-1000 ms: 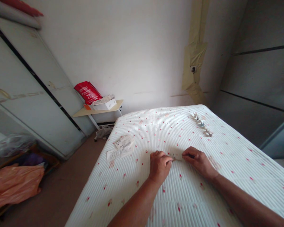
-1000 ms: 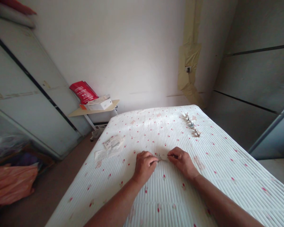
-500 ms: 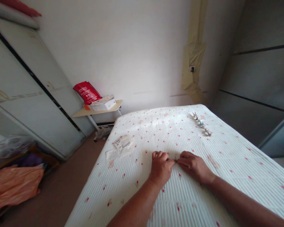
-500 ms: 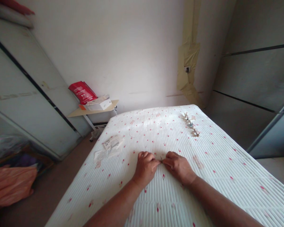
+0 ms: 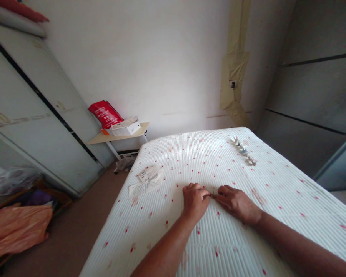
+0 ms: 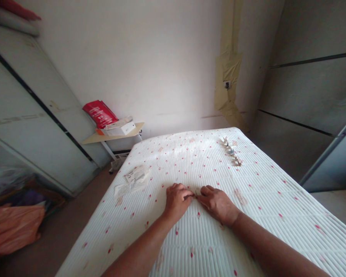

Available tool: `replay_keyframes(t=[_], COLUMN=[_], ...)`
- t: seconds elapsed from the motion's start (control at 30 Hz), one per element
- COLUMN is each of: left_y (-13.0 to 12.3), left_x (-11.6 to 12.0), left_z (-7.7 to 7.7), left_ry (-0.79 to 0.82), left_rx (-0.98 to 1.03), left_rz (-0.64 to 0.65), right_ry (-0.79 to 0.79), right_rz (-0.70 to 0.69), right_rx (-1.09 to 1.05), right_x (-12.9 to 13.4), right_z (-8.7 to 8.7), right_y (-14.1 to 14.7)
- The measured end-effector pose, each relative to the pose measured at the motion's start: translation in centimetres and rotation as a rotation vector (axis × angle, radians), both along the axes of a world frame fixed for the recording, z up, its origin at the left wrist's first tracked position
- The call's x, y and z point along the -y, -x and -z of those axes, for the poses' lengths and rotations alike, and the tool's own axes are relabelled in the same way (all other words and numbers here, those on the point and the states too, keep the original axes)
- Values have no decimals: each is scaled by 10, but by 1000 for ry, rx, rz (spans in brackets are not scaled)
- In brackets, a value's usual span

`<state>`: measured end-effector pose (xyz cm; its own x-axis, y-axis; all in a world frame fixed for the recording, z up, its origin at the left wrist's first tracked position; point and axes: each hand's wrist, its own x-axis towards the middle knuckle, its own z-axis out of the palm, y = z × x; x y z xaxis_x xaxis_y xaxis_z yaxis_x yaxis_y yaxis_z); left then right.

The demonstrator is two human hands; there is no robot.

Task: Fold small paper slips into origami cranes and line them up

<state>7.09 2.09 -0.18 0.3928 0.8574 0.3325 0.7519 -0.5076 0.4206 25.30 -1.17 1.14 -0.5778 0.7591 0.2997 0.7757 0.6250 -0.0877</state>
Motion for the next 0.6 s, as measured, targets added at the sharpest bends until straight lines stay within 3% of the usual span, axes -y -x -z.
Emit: replay_keyframes(t=[0.37, 0.6], left_y=[-5, -4], left_x=[-1, 3], left_z=[2, 3], left_ry=[41, -21], left_rx=[45, 7], left_rz=[-12, 22], right_ry=[8, 11], right_rz=[8, -24], right_rx=[-54, -98], right_x=[-1, -2], right_z=[4, 7], right_y=[-2, -5])
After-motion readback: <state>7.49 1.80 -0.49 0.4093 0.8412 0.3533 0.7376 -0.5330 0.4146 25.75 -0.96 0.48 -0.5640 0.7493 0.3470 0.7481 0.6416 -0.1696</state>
